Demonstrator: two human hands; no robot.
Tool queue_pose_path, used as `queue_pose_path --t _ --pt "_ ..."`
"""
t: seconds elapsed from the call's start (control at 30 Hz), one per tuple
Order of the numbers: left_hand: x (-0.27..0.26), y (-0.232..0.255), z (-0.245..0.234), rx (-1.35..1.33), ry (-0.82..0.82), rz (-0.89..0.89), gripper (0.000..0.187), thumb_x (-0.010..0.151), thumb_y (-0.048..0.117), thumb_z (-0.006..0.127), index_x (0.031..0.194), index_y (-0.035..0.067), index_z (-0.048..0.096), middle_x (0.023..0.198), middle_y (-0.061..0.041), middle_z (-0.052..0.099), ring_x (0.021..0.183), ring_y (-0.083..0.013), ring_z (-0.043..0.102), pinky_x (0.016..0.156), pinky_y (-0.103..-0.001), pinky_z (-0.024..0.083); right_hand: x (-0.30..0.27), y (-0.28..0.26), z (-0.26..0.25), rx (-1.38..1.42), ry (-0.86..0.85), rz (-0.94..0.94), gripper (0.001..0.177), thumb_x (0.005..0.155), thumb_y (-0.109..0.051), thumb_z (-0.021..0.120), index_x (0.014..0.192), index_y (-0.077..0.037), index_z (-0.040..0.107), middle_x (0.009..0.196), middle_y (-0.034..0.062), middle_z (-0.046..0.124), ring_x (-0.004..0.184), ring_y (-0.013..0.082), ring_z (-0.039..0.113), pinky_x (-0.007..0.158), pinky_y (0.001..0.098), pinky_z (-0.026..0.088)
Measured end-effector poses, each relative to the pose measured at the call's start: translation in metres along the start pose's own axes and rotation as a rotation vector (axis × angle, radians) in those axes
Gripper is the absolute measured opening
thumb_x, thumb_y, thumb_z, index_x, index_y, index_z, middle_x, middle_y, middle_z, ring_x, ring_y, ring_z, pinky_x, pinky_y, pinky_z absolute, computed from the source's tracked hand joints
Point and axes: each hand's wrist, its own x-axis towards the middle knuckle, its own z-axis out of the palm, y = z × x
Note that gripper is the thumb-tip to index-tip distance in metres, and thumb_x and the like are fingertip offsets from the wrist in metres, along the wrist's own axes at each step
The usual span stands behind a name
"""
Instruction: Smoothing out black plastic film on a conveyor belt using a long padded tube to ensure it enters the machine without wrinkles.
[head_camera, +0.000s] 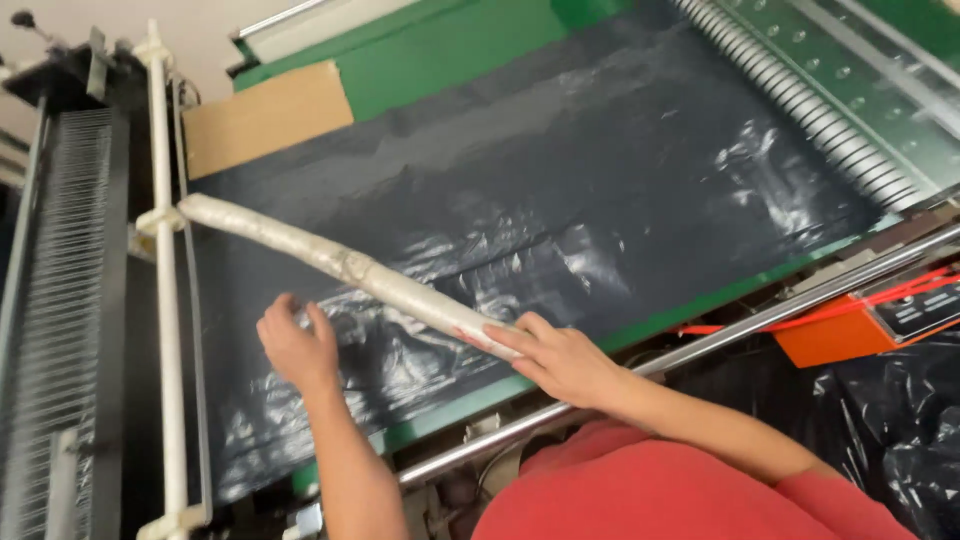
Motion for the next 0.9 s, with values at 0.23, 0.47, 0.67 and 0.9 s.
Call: queue_pose_path --t 0.23,0.47,0.67,0.9 --pt "-0.002 0.018 0.006 -0.073 -0.313 0.064 0.032 0.093 0.019 0.070 0.121 0.004 0.064 0.101 -0.013 0.068 0.102 -0.0313 0.064 0.090 -0.044 0.052 -0.049 0.062 -0.028 -0.084 0.167 0.275 0.051 0.102 -0.034 0.036 0.153 -0.030 0.038 0.116 0.0077 0.053 0.083 0.0451 0.068 0.073 0.0512 0.057" --pt "-0.008 0.020 0.032 0.222 -1.078 -0.047 0.080 0.081 0.063 0.055 0.149 0.024 0.038 0.161 -0.003 0.032 0.146 -0.0363 0.025 0.104 -0.064 0.038 -0.096 0.092 -0.041 -0.128 0.379 0.490 0.051 0.105 -0.029 0.038 0.156 -0.030 0.030 0.112 0.0058 0.047 0.059 0.0204 0.045 0.047 0.0331 0.039" --pt "-0.001 0.050 0.009 0.108 -0.962 -0.034 0.049 0.091 0.055 0.052 0.127 0.025 0.066 0.110 0.001 0.074 0.102 -0.0280 0.069 0.084 -0.043 0.053 -0.104 0.098 -0.034 -0.167 0.481 0.441 0.051 0.105 -0.026 0.042 0.155 -0.027 0.033 0.117 0.0069 0.049 0.065 0.0202 0.052 0.048 0.0320 0.044" --pt "-0.008 0.018 0.008 -0.060 -0.558 0.013 0.021 0.101 0.040 0.058 0.108 0.026 0.072 0.089 0.007 0.072 0.076 -0.0186 0.068 0.071 -0.036 0.050 -0.093 0.083 -0.032 -0.198 0.470 0.307 0.051 0.106 -0.025 0.042 0.156 -0.025 0.033 0.116 0.0085 0.050 0.059 0.0187 0.043 0.045 0.0300 0.035"
